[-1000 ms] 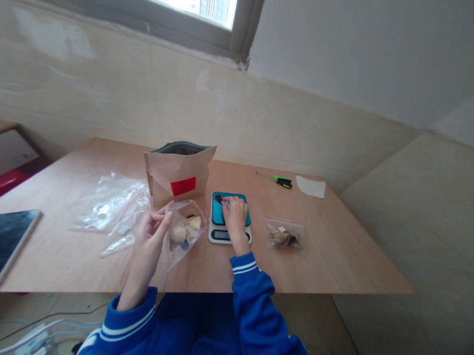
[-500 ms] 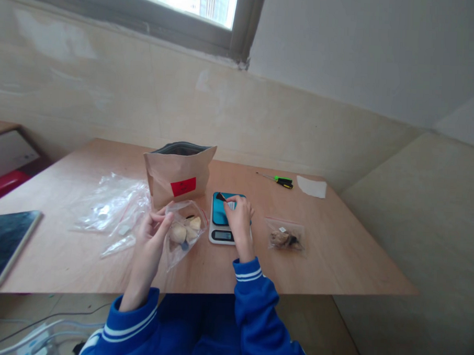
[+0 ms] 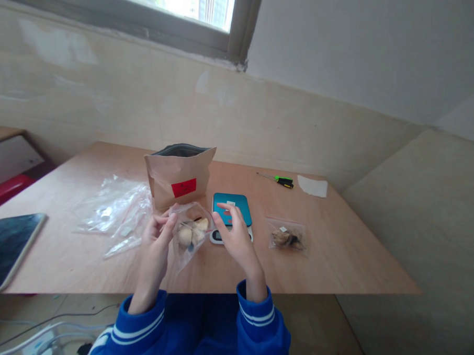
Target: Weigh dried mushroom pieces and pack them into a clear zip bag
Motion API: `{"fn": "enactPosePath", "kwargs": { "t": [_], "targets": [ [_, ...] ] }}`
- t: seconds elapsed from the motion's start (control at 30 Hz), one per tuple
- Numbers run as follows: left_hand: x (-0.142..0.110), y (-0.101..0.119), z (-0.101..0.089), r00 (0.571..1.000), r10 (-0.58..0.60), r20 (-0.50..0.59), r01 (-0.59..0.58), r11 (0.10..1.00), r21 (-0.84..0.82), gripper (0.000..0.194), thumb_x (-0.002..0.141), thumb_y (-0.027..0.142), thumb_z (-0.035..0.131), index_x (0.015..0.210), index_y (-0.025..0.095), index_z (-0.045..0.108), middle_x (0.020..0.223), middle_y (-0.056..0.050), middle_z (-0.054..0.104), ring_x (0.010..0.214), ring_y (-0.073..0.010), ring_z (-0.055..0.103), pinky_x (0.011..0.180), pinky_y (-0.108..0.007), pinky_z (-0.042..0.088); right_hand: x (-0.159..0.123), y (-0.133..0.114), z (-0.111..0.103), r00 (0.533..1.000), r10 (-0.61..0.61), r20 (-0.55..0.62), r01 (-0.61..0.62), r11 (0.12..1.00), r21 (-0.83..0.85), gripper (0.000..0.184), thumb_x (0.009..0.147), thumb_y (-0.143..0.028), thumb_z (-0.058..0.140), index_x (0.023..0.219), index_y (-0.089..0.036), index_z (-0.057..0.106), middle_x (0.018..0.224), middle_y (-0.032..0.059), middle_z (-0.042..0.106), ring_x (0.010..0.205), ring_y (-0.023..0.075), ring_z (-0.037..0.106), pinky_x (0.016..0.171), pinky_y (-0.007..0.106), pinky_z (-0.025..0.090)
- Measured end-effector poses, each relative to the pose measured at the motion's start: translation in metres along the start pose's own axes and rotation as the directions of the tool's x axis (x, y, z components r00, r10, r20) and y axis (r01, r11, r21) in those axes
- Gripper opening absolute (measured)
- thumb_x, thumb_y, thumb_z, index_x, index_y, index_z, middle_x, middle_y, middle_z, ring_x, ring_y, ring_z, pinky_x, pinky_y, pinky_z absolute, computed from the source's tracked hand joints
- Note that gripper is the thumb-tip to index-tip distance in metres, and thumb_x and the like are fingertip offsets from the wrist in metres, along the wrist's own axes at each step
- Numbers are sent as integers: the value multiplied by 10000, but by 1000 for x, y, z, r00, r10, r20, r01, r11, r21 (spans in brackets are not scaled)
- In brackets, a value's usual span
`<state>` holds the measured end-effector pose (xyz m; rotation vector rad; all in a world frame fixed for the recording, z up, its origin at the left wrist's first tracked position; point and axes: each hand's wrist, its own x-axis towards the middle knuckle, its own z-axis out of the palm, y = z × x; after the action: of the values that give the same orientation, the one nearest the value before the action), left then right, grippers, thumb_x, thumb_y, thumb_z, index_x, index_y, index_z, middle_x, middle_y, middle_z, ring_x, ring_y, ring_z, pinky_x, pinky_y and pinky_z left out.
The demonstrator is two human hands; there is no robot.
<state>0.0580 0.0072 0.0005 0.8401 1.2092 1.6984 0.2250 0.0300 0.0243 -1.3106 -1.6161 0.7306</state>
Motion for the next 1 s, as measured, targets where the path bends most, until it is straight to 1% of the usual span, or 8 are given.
{"fn": "enactPosePath", "kwargs": {
  "t": [0.1,0.23,0.33,0.43,0.57,0.67,0.83,1.0],
  "targets": [
    [-1,0,4,999,-1,-51,0,1000,-18,365,768,470,723,737,210,468,1023,-69,685,1197,-259,594,933,-381,487,-14,11,-1,991,131,-35,-129,989,73,430,918,-533,528,1202,-212,568,1276,123,626,1174,255,601,972,428,499],
    [-7,-1,14,989,23,-143,-34,996,-77,381,774,474,705,734,216,427,1023,-65,675,1118,-229,625,876,-356,510,-32,9,11,977,210,37,-213,962,170,571,876,-573,585,1303,-202,504,1311,146,624,1175,253,626,942,406,535],
    [-13,-3,21,988,43,-149,-52,997,-63,349,805,480,677,761,215,453,996,-49,673,1073,-209,636,897,-351,501,-36,0,23,982,179,52,-186,950,250,619,861,-526,636,1357,-203,457,1313,139,632,1157,239,645,918,373,556],
    [-19,-4,24,997,67,-39,-67,998,-17,324,850,487,634,781,210,482,1131,-61,668,1128,-209,613,988,-368,462,-34,-7,25,991,134,-6,-126,945,302,524,914,-468,585,1356,-204,484,1284,127,662,1152,229,656,945,365,552],
    [-22,1,25,989,101,107,-101,995,-8,270,901,454,587,825,198,544,1275,-83,631,1204,-229,580,1060,-405,420,-32,-10,13,997,18,-78,4,960,280,349,986,-417,477,1237,-233,634,1291,78,677,1237,223,613,1042,370,493],
    [-19,4,23,988,125,91,-126,992,8,240,873,427,635,916,200,571,1282,-97,634,1166,-239,608,1010,-406,463,-33,-7,1,994,-4,-111,34,963,268,340,1003,-415,440,1165,-244,685,1220,61,716,1192,223,644,1023,369,504],
    [-10,6,15,986,164,4,-162,972,168,391,818,453,687,1109,205,604,1248,-94,641,1159,-228,602,1000,-371,463,-36,-2,-16,996,-51,-77,70,960,272,316,999,-413,461,1106,-255,713,1146,55,741,1125,218,674,1004,376,515],
    [-3,9,6,987,125,102,-141,975,171,339,839,467,657,1044,197,668,1087,-72,708,1057,-220,643,939,-341,482,-39,0,-24,994,-32,-106,63,952,300,340,994,-445,456,1064,-250,725,1076,57,759,1025,214,708,912,353,554]
  ]
}}
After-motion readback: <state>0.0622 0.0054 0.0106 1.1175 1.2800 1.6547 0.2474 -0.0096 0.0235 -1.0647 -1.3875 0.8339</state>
